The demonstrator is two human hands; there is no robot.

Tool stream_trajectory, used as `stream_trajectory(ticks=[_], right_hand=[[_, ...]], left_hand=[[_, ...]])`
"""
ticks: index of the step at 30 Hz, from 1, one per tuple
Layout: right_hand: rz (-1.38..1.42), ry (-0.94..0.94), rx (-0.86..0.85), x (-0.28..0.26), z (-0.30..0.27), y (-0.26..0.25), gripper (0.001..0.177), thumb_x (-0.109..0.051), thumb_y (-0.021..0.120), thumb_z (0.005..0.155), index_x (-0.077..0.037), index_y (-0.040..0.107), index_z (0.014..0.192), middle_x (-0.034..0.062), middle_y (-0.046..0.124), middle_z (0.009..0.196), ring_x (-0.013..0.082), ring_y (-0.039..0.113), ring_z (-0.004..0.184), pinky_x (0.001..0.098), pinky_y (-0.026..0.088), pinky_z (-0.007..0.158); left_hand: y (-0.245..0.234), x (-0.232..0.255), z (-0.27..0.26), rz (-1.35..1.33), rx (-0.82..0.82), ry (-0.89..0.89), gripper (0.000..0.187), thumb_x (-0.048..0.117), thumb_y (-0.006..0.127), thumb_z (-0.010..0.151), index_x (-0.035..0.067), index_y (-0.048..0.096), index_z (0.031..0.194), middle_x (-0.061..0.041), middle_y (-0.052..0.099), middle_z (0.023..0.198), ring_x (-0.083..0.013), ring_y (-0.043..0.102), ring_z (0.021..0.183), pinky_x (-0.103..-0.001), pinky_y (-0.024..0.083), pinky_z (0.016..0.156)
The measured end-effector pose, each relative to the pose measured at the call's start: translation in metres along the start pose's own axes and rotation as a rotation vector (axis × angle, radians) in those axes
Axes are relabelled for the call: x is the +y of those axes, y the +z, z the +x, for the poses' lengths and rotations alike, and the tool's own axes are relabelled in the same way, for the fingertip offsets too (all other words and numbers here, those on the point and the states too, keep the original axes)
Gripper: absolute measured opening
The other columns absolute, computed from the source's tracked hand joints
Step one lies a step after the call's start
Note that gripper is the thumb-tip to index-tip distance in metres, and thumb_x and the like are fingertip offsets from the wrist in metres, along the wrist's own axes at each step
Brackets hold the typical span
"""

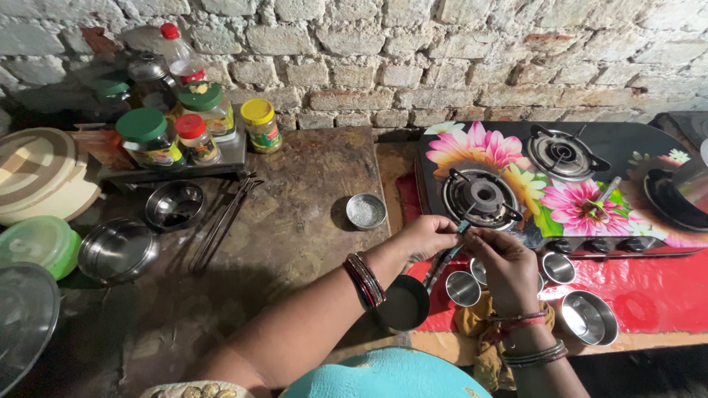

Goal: The person wipes small metal cups and tumblers dry with a cloth and arranges them in a row on the counter beside the gas stove, then strikes a match and lights the burner under a pot of milk.

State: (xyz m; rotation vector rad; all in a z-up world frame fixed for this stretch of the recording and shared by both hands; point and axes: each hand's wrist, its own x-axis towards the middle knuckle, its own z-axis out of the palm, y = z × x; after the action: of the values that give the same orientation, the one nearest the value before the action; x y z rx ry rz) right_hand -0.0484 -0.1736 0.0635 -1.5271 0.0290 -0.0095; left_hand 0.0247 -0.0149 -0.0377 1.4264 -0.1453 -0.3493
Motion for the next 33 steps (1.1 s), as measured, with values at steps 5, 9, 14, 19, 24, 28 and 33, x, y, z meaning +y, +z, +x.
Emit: stream_trajectory(ticks=[5, 9, 14, 19, 24, 28, 33], right_hand=[[0.311, 0.030, 0.016, 0.014, 0.009, 0.002, 0.018, -0.007, 0.068, 0.099, 0.004, 0.072, 0.113, 0.0042, 0.072, 0.097, 0.0093, 0.065, 0.082, 0.0223, 0.051, 0.072], [0.493, 0.118, 0.076, 0.025, 0.016, 0.007, 0.016, -0.009, 0.064, 0.103, 0.002, 0.070, 0.114, 0.0080, 0.070, 0.093, 0.0141, 0.061, 0.074, 0.0260, 0.048, 0.065], [0.700, 0.143, 0.124, 0.027, 0.025, 0.011, 0.013, -0.010, 0.060, 0.102, 0.000, 0.066, 0.107, 0.0102, 0.072, 0.095, 0.0177, 0.069, 0.082, 0.0287, 0.058, 0.077], [0.522, 0.162, 0.030, 0.039, 0.033, 0.001, 0.011, -0.009, 0.062, 0.103, 0.000, 0.066, 0.107, 0.0101, 0.072, 0.094, 0.0176, 0.068, 0.079, 0.0288, 0.055, 0.076], [0.050, 0.149, -0.076, 0.073, 0.035, -0.004, 0.020, -0.010, 0.062, 0.098, 0.002, 0.071, 0.112, 0.0047, 0.073, 0.096, 0.0098, 0.067, 0.082, 0.0235, 0.054, 0.075], [-0.168, 0.117, -0.118, 0.085, 0.036, -0.005, 0.025, -0.012, 0.068, 0.096, 0.004, 0.073, 0.115, 0.0053, 0.076, 0.099, 0.0090, 0.067, 0.086, 0.0233, 0.052, 0.076], [0.226, 0.211, -0.243, 0.060, 0.030, -0.008, 0.035, -0.021, 0.057, 0.103, 0.000, 0.064, 0.129, 0.0052, 0.071, 0.114, 0.0125, 0.065, 0.102, 0.0304, 0.049, 0.091]], left_hand=[[0.016, 0.008, 0.000, -0.314, 0.099, -0.113, 0.012, 0.009, 0.070, 0.094, 0.004, 0.071, 0.105, -0.003, 0.072, 0.091, -0.0120, 0.065, 0.080, -0.030, 0.053, 0.071], [0.030, 0.012, 0.000, -0.517, 0.181, -0.136, 0.010, 0.012, 0.068, 0.096, 0.005, 0.071, 0.103, -0.003, 0.073, 0.092, -0.0106, 0.068, 0.081, -0.027, 0.054, 0.078], [0.031, 0.012, -0.007, -0.635, 0.287, -0.047, 0.012, 0.014, 0.067, 0.100, 0.002, 0.070, 0.101, -0.003, 0.071, 0.089, -0.0107, 0.065, 0.079, -0.028, 0.054, 0.078], [0.018, 0.011, -0.009, -0.624, 0.284, -0.019, 0.010, 0.012, 0.068, 0.098, 0.003, 0.072, 0.102, -0.004, 0.073, 0.089, -0.0120, 0.068, 0.078, -0.027, 0.055, 0.077], [0.009, 0.002, -0.007, -0.503, 0.267, -0.139, 0.012, 0.016, 0.065, 0.101, 0.006, 0.072, 0.103, -0.001, 0.073, 0.090, -0.0091, 0.067, 0.076, -0.026, 0.054, 0.072], [0.008, 0.002, -0.008, -0.360, 0.196, -0.120, 0.017, 0.015, 0.058, 0.104, 0.008, 0.073, 0.105, -0.001, 0.070, 0.088, -0.0098, 0.062, 0.075, -0.026, 0.052, 0.069], [0.003, 0.028, -0.019, -0.413, 0.063, -0.064, 0.017, 0.009, 0.052, 0.101, 0.006, 0.069, 0.103, -0.002, 0.072, 0.091, -0.0111, 0.068, 0.083, -0.028, 0.056, 0.079]])
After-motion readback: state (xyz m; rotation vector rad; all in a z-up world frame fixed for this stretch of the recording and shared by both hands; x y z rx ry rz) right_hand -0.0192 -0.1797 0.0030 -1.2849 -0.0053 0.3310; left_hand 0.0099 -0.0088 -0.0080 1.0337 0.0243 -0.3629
